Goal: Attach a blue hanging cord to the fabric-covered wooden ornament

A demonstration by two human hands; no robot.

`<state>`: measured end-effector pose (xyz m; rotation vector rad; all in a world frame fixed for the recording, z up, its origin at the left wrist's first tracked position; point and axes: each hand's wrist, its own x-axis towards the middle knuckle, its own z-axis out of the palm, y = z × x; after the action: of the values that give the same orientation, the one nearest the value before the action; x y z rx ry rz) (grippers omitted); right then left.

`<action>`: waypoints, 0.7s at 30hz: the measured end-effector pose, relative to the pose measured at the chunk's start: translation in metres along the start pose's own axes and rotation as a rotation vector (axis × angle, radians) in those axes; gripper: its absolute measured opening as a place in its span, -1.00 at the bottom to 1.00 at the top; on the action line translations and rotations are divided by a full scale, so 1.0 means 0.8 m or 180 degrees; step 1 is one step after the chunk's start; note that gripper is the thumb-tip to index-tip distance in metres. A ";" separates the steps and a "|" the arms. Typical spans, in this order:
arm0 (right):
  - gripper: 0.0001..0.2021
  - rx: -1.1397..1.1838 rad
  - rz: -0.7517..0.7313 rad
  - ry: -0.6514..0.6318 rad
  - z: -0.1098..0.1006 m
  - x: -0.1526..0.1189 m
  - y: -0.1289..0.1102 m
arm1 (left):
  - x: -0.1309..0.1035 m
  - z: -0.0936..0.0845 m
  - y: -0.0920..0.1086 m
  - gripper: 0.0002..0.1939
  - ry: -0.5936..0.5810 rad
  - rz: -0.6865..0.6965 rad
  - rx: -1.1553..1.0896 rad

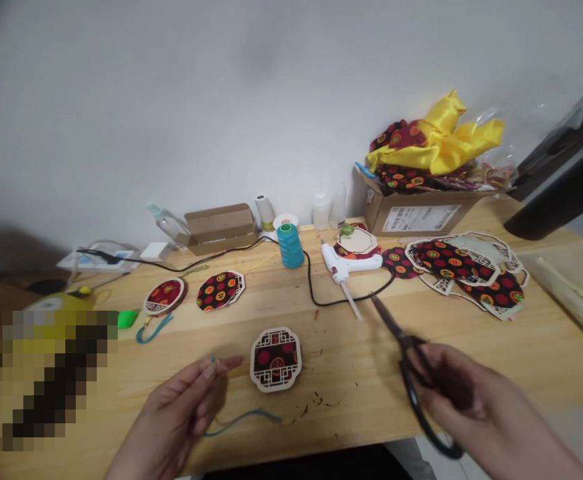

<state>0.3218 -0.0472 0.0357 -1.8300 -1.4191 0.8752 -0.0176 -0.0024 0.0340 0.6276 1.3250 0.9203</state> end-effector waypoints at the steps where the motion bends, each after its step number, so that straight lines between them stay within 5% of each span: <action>1: -0.77 0.0479 0.0117 -0.0526 0.014 -0.002 -0.018 | -0.001 -0.002 -0.001 -0.70 0.0009 -0.0026 0.0030; 4: -0.73 0.1453 0.0463 -0.1293 0.061 0.002 -0.062 | -0.002 -0.003 -0.004 -0.68 -0.0045 -0.0097 0.0067; 9: -0.68 0.2036 0.0671 -0.1170 0.107 0.027 -0.089 | 0.001 0.009 -0.006 -0.67 -0.0122 -0.0178 -0.0079; 15: -0.70 0.2059 0.0670 -0.1099 0.107 0.051 -0.086 | 0.013 0.037 -0.005 -0.70 -0.0107 -0.0216 -0.0186; 21: -0.76 0.1422 -0.0019 -0.0545 0.093 0.050 -0.086 | 0.025 0.051 0.002 -0.75 -0.0006 0.0143 0.0022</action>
<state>0.2312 0.0125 0.0454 -1.4401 -1.2046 1.2561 0.0218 0.0201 0.0318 0.6658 1.3175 0.9515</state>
